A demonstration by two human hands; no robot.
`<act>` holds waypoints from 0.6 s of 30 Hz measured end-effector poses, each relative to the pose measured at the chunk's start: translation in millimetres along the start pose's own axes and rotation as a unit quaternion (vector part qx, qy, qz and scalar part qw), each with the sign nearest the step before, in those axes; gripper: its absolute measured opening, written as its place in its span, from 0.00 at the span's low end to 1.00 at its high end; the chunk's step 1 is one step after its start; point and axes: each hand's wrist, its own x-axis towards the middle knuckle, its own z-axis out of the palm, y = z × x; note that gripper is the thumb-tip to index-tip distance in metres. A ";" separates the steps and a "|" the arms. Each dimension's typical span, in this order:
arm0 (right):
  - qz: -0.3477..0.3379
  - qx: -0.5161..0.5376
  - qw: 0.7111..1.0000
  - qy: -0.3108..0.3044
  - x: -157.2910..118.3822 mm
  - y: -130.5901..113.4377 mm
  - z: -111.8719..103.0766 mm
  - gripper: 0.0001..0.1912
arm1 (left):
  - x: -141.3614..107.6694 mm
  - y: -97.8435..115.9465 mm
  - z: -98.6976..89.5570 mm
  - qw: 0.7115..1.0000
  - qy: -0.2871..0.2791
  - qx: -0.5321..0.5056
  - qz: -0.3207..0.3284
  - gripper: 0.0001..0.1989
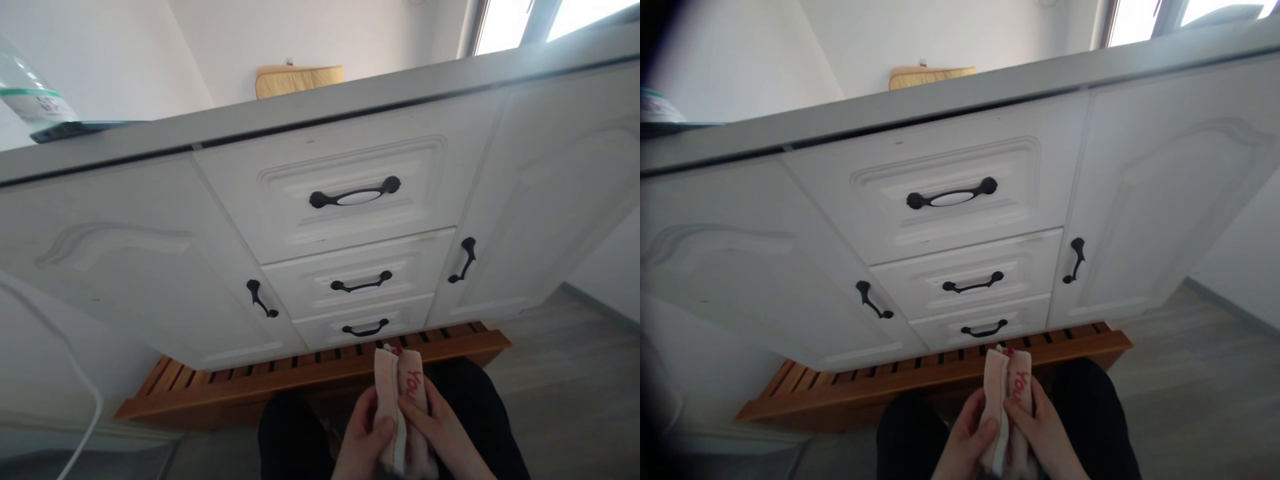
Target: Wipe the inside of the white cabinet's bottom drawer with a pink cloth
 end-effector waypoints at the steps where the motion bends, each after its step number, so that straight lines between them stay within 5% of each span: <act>1: -0.006 -0.003 1.000 -0.001 -1.2 -0.7 -0.7 0.28 | 0.4 0.5 -0.3 1.000 -0.002 0.010 -0.006 0.36; 6: -0.039 -0.018 0.999 0.001 -6.3 1.0 -2.4 0.25 | 1.6 12.2 1.4 0.997 0.018 0.065 -0.041 0.33; 10: -0.017 -0.002 0.999 0.030 -10.8 9.3 7.8 0.23 | 2.7 18.2 9.4 0.943 0.093 0.319 -0.010 0.19; 13: 0.026 0.054 0.997 0.049 -15.8 10.1 21.8 0.26 | 3.5 9.6 13.3 0.832 0.140 0.528 0.100 0.25; 18: 0.108 0.197 0.974 0.010 -21.7 -4.6 31.0 0.39 | 7.2 -1.8 6.1 0.560 0.084 0.770 0.295 0.27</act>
